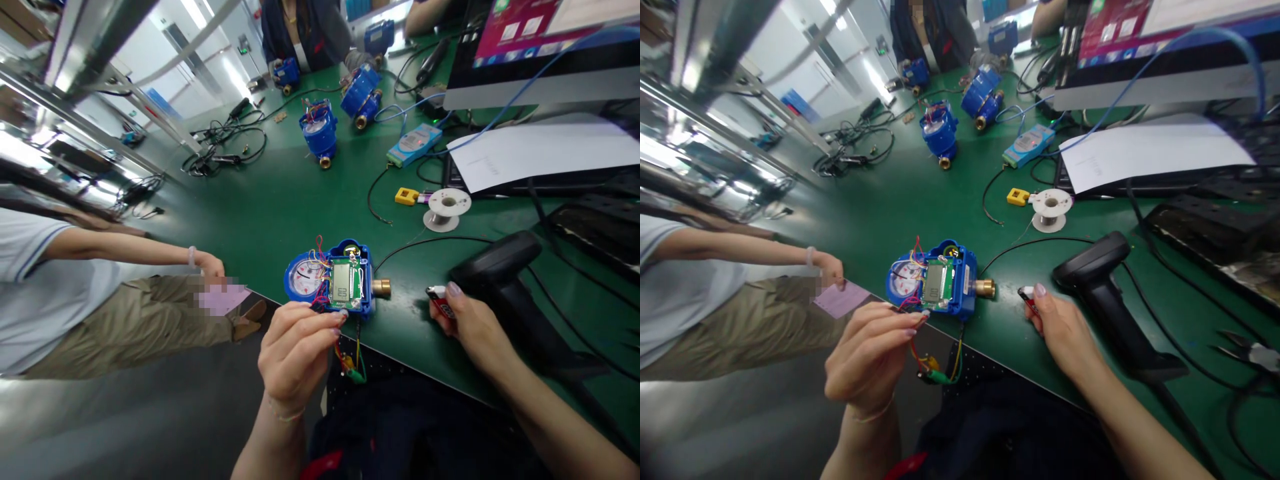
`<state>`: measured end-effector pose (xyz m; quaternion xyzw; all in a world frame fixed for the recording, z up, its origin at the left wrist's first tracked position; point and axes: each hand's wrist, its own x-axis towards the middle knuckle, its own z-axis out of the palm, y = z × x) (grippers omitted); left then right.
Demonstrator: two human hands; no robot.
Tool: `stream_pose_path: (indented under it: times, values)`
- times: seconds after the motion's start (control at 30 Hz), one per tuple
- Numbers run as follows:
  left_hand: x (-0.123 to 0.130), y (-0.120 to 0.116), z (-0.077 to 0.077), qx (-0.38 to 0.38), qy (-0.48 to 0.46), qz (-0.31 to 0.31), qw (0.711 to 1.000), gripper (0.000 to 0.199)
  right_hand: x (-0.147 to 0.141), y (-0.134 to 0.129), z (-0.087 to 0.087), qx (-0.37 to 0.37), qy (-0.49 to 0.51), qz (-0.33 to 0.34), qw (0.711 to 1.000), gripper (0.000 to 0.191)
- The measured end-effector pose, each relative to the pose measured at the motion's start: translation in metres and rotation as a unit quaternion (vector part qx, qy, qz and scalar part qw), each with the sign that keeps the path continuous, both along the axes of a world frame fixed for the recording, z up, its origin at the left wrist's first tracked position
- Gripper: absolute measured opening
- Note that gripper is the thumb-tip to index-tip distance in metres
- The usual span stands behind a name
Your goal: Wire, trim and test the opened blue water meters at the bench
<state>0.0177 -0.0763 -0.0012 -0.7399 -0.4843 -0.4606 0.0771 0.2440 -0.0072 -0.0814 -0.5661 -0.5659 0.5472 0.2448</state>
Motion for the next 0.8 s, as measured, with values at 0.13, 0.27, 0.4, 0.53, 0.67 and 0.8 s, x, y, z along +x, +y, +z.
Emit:
stream_pose_path:
  times: [0.13,0.27,0.4,0.53,0.67,0.8]
  values:
    - [-0.004,-0.001,-0.009,0.027,0.022,0.003,0.999,0.011,0.002,-0.001,-0.004,0.005,0.003,0.004,1.000,0.064]
    - [-0.008,0.000,-0.011,0.030,0.016,0.008,0.999,0.012,0.004,-0.001,-0.008,0.007,-0.006,0.008,1.000,0.064]
    - [-0.007,0.001,-0.013,0.023,0.025,0.003,0.999,0.015,0.004,-0.001,-0.009,0.009,-0.009,0.010,1.000,0.064]
    - [-0.005,0.002,-0.012,0.022,0.037,0.003,0.999,0.017,0.004,0.000,-0.009,-0.003,-0.002,0.010,1.000,0.064]
    - [-0.004,0.003,-0.011,0.024,0.039,0.011,0.999,0.019,0.004,0.000,-0.006,-0.004,0.000,0.013,1.000,0.063]
    - [-0.004,0.004,-0.009,0.020,0.037,0.012,0.999,0.021,0.004,0.000,-0.005,-0.009,0.003,0.012,1.000,0.063]
